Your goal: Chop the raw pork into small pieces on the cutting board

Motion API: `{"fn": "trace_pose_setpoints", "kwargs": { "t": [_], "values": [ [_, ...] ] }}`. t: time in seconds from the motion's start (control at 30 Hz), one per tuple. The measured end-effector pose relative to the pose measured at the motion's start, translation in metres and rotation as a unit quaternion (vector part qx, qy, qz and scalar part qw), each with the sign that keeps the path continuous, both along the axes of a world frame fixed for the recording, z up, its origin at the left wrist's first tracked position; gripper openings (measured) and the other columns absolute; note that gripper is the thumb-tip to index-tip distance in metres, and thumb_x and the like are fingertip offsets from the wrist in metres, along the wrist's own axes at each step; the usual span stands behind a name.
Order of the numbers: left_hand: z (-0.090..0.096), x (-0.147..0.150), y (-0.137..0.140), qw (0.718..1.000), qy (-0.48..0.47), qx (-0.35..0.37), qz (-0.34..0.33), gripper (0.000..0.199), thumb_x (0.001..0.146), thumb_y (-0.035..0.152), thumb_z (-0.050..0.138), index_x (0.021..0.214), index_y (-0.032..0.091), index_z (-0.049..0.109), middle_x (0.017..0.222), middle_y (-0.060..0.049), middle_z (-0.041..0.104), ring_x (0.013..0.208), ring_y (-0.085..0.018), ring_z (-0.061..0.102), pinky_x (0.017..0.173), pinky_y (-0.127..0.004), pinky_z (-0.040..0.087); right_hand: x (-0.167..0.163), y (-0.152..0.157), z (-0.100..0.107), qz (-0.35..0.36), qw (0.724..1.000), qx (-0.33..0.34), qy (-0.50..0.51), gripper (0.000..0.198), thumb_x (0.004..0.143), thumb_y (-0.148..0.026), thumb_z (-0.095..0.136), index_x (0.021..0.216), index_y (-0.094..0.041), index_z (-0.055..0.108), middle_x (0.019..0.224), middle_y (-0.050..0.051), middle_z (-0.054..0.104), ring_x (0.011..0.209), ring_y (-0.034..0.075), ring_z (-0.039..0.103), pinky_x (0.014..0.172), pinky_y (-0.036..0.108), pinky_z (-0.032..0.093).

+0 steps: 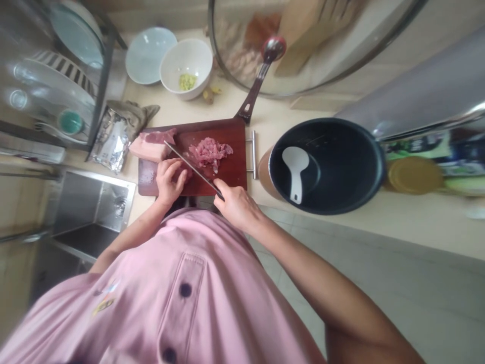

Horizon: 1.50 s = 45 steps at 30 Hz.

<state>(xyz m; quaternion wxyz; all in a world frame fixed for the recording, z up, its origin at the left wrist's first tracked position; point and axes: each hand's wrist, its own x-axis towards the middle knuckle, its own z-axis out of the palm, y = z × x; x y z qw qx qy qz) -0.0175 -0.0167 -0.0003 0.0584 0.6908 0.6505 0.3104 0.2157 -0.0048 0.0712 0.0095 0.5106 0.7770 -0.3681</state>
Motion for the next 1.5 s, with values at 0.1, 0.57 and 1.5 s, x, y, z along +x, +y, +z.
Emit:
{"fn": "trace_pose_setpoints", "kwargs": {
  "t": [0.1, 0.57, 1.5],
  "values": [
    [-0.010, 0.009, 0.006, 0.999, 0.021, -0.005, 0.044, 0.015, 0.090, 0.033, 0.054, 0.092, 0.020, 0.063, 0.099, -0.006, 0.063, 0.098, -0.020, 0.056, 0.090, -0.035, 0.044, 0.001, -0.008, -0.002, 0.028, 0.999, 0.011, -0.028, 0.044, 0.085, -0.025, 0.041, 0.127, -0.017, 0.054, 0.075, 0.006, 0.070, 0.066, 0.021, 0.064, 0.059, 0.027, 0.039],
    [-0.013, 0.008, 0.013, 0.998, 0.019, -0.009, 0.053, 0.008, 0.084, 0.028, 0.062, 0.084, 0.020, 0.064, 0.087, -0.003, 0.062, 0.086, -0.018, 0.055, 0.083, -0.031, 0.044, -0.016, 0.001, 0.000, 0.031, 0.997, -0.056, -0.050, 0.035, 0.086, -0.023, 0.041, 0.118, -0.018, 0.056, 0.079, 0.007, 0.070, 0.071, 0.022, 0.065, 0.060, 0.026, 0.036],
    [-0.017, 0.009, 0.008, 0.997, -0.031, 0.040, 0.066, 0.002, 0.080, 0.020, 0.064, 0.081, 0.020, 0.062, 0.086, -0.002, 0.062, 0.083, -0.017, 0.055, 0.080, -0.029, 0.044, 0.010, -0.008, 0.012, 0.026, 0.997, -0.078, 0.001, 0.036, 0.084, -0.027, 0.042, 0.116, -0.019, 0.057, 0.065, 0.001, 0.060, 0.057, 0.016, 0.055, 0.058, 0.024, 0.037]
  ]
}}
